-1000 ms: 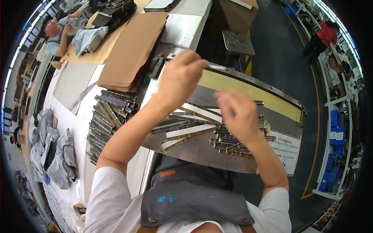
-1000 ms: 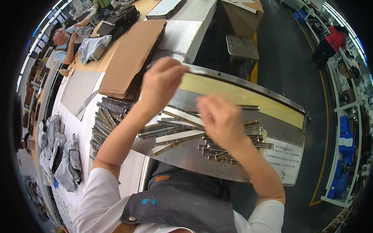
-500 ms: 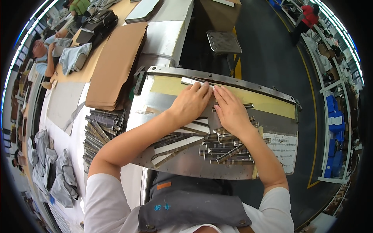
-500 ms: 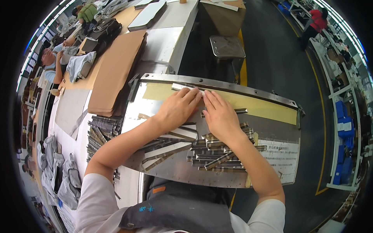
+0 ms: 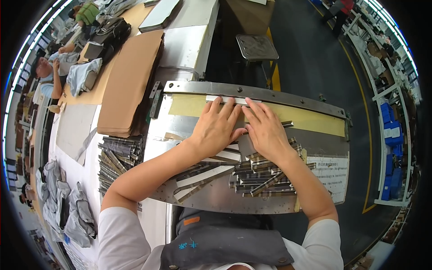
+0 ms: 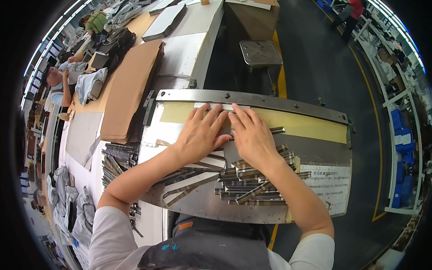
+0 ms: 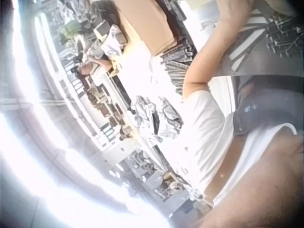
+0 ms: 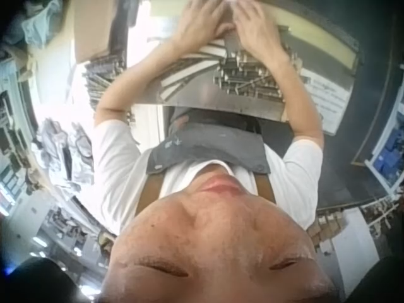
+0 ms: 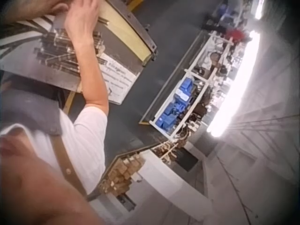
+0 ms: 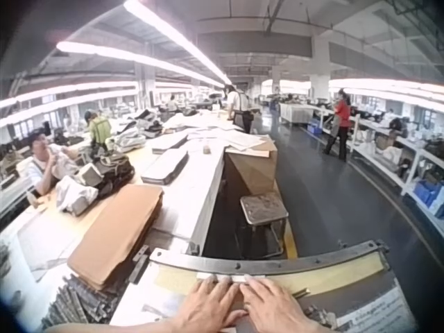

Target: Manual assembly of small leather or fabric straps at a workstation.

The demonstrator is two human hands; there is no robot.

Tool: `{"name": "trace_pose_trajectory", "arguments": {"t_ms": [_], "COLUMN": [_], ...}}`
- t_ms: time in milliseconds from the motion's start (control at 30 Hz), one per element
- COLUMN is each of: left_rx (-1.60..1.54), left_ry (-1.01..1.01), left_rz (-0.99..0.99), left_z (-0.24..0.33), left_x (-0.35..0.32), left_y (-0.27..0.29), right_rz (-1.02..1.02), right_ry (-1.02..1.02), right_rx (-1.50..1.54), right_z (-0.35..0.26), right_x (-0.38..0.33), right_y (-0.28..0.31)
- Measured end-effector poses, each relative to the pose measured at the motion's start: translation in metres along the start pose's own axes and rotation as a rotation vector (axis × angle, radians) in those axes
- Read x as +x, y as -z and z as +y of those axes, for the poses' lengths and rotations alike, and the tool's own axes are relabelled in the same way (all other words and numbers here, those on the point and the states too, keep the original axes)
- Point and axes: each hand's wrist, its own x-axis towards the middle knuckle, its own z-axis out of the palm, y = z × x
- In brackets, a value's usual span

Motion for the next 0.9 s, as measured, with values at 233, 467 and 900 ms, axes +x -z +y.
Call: {"name": "trace_pose_trajectory", "arguments": {"t_ms": [233,467,900], "left_rx": [0.054,0.059,0.098], "left_ry": [0.000,-0.029,-0.083], "left_rz": [0.029,0.013,0.052], "left_z": [-0.0017,-0.0029,0.0016], "left_x": [-0.0077,-0.0094,-0.0092], "left_y": [-0.0038,-0.0025,0.0002], "right_rz": [0.007,0.019,0.085], "right_ry": [0.027,0.050,0.062], "right_rx": [-0.021,-0.022,-0.035], "right_z": [-0.0007,-0.0007,-0.0066], "right_x": [0.0009,0.0009,0.0019], "right_y": [-0.0015,-0.0045,-0.0027]}}
